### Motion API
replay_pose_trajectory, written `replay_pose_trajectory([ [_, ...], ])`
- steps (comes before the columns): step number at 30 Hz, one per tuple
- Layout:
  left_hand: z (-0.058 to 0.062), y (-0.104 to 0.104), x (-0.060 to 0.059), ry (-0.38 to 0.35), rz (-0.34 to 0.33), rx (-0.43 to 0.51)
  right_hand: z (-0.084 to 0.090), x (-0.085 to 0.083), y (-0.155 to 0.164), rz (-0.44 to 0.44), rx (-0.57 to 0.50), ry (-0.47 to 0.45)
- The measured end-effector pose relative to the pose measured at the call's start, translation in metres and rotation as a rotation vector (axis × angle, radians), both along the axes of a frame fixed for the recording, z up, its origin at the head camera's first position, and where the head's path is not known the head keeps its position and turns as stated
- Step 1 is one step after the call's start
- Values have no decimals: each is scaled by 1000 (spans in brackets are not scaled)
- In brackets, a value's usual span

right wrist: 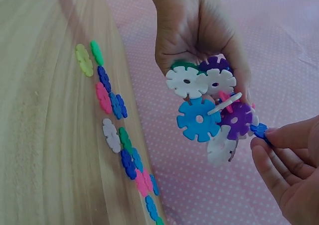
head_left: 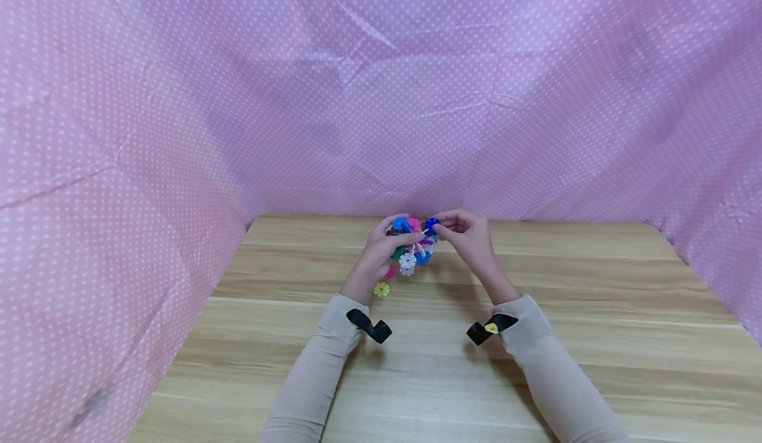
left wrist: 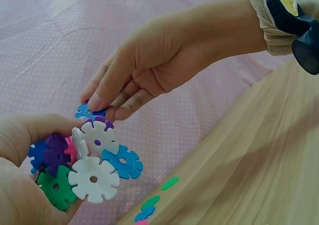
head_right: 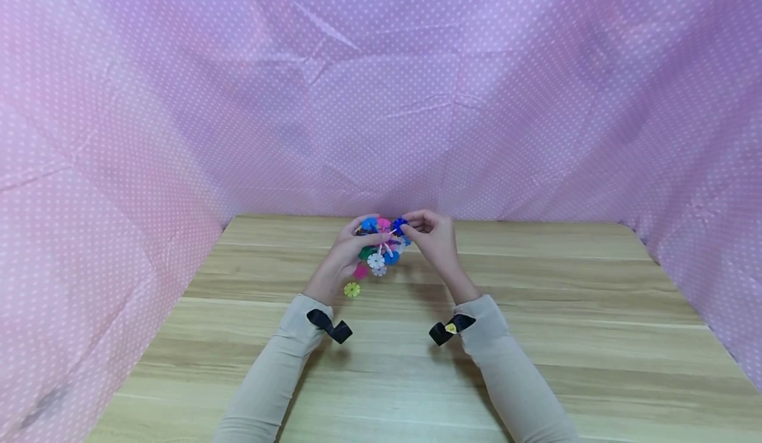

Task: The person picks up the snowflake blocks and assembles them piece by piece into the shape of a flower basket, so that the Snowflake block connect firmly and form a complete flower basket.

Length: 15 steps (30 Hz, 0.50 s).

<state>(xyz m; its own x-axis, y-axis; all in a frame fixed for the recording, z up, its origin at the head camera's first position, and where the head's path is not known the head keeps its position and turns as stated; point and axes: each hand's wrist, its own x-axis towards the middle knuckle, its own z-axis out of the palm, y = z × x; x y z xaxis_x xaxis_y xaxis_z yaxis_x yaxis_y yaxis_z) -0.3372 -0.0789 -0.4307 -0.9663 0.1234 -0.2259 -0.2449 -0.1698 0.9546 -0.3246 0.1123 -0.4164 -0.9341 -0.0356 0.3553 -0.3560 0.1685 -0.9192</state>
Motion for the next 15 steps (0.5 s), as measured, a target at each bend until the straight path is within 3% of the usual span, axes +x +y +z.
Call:
replay_pose_trajectory([
  [10,7,-3,-1,17,-15,-5,0,-1,-1,24,-61,-26],
  [15,7,-8,-5,-36,-115,110,0,-3,0,-4,-90,-52],
])
